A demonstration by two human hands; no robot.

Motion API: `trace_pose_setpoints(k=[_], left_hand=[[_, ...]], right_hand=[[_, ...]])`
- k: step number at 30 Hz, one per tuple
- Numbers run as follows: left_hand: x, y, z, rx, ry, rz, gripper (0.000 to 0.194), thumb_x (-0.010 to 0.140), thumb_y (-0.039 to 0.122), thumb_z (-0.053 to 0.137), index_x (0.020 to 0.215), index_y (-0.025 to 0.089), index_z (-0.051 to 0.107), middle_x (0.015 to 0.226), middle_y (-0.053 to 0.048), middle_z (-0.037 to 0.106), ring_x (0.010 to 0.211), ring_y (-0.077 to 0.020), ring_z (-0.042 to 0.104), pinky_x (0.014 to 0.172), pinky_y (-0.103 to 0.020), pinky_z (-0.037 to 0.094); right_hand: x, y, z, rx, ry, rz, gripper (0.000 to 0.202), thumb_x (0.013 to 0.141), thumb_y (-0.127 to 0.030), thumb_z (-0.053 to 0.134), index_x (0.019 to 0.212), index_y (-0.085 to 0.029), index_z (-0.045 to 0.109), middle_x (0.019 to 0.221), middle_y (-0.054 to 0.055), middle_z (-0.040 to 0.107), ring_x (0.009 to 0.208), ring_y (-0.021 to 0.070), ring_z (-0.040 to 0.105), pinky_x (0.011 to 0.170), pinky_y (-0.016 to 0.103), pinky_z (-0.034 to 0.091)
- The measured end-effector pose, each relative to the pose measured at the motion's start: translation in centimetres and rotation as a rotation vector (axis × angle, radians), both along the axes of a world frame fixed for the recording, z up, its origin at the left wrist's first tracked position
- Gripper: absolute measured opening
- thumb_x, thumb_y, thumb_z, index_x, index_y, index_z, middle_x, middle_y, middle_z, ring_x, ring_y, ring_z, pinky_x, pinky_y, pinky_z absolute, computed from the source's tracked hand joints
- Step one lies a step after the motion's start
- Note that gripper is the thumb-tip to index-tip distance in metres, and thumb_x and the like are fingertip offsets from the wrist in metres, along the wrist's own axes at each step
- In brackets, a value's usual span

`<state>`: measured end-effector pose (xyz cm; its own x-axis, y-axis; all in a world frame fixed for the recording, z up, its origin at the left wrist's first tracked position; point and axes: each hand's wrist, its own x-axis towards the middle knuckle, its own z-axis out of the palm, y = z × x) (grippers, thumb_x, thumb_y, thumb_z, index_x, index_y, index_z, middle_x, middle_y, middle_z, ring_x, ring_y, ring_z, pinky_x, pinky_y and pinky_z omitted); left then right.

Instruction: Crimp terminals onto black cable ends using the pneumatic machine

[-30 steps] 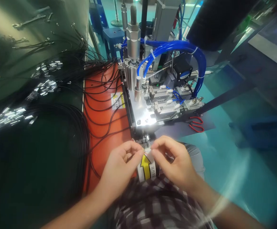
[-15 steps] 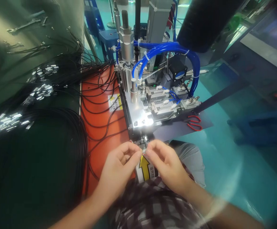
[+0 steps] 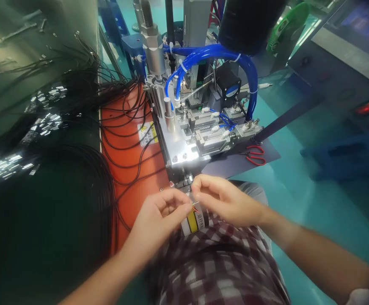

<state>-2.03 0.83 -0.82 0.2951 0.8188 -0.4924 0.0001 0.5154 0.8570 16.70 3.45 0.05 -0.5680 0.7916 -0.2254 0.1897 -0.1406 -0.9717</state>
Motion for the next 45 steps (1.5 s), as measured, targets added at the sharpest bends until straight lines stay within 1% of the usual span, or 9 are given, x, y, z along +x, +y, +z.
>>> trace_pose_setpoints(k=[4,8,11,16,21,24,27,31,45], left_hand=[[0.2,0.2,0.5,0.026,0.046,-0.052,0.019,0.076,0.032,0.071,0.070,0.016,0.063,0.063,0.003,0.052,0.055,-0.0073,0.043,0.050,-0.016,0.036],[0.2,0.3,0.6,0.022,0.076,-0.120,0.020,0.075,0.031,0.070,0.065,0.016,0.062,0.059,0.004,0.050,0.054,-0.0072,0.040,0.049,-0.016,0.033],[0.2,0.2,0.4,0.001,0.083,-0.102,0.019,0.076,0.031,0.068,0.066,0.016,0.062,0.059,0.004,0.048,0.052,-0.0066,0.036,0.046,-0.016,0.029],[0.2,0.0,0.2,0.017,0.100,-0.080,0.018,0.075,0.031,0.069,0.068,0.015,0.063,0.061,0.003,0.049,0.052,-0.0066,0.036,0.046,-0.016,0.029],[0.2,0.0,0.1,-0.024,0.123,0.015,0.026,0.075,0.040,0.070,0.071,0.016,0.062,0.056,0.005,0.045,0.047,-0.0064,0.035,0.044,-0.017,0.030],[0.2,0.2,0.0,-0.039,0.118,0.062,0.025,0.076,0.040,0.068,0.070,0.017,0.062,0.051,0.008,0.041,0.043,-0.0050,0.028,0.044,-0.018,0.032],[0.1,0.4,-0.1,-0.011,0.112,0.113,0.023,0.076,0.038,0.067,0.067,0.018,0.063,0.044,0.011,0.028,0.041,-0.0050,0.016,0.040,-0.018,0.025],[0.1,0.5,-0.1,-0.001,0.075,0.141,0.022,0.076,0.036,0.068,0.068,0.017,0.063,0.044,0.011,0.025,0.043,-0.0051,0.014,0.039,-0.017,0.015],[0.1,0.2,0.1,-0.020,0.039,0.159,0.027,0.081,0.040,0.068,0.072,0.016,0.059,0.048,0.012,0.024,0.046,-0.0040,0.016,0.043,-0.015,0.017]], right_hand=[[0.6,1.0,-0.2,0.116,-0.027,0.152,0.012,0.094,-0.022,0.046,0.083,-0.020,0.049,0.071,-0.004,0.045,0.060,0.0110,0.040,0.056,0.023,0.036],[0.8,1.7,0.1,0.226,-0.038,0.268,0.012,0.093,-0.017,0.047,0.082,-0.020,0.049,0.072,-0.004,0.045,0.062,0.0111,0.041,0.058,0.023,0.037],[1.0,1.8,0.5,0.290,-0.095,0.288,0.013,0.092,-0.015,0.047,0.081,-0.020,0.049,0.071,-0.004,0.046,0.062,0.0113,0.042,0.059,0.023,0.036],[0.8,0.9,0.2,0.219,-0.162,0.199,0.012,0.093,-0.018,0.046,0.081,-0.021,0.049,0.068,-0.004,0.046,0.058,0.0112,0.040,0.053,0.022,0.036],[0.0,0.3,-0.7,0.048,-0.050,0.049,0.012,0.093,-0.023,0.047,0.081,-0.020,0.048,0.069,-0.004,0.045,0.058,0.0105,0.039,0.053,0.022,0.035],[-0.4,0.1,-0.9,0.028,-0.057,-0.106,0.011,0.093,-0.026,0.048,0.085,-0.019,0.053,0.071,-0.003,0.048,0.056,0.0099,0.038,0.050,0.022,0.033],[-0.7,-0.5,-0.9,0.058,-0.100,-0.234,0.010,0.091,-0.027,0.053,0.091,-0.018,0.059,0.076,-0.001,0.055,0.054,0.0095,0.041,0.049,0.023,0.034],[-1.4,-1.3,-1.4,0.109,-0.105,-0.277,0.007,0.087,-0.024,0.058,0.086,-0.018,0.062,0.075,0.000,0.060,0.060,0.0119,0.050,0.056,0.024,0.041],[-2.7,-1.9,-1.5,0.033,-0.038,-0.414,0.009,0.083,-0.024,0.061,0.077,-0.017,0.060,0.061,-0.004,0.050,0.054,0.0107,0.043,0.052,0.024,0.036]])
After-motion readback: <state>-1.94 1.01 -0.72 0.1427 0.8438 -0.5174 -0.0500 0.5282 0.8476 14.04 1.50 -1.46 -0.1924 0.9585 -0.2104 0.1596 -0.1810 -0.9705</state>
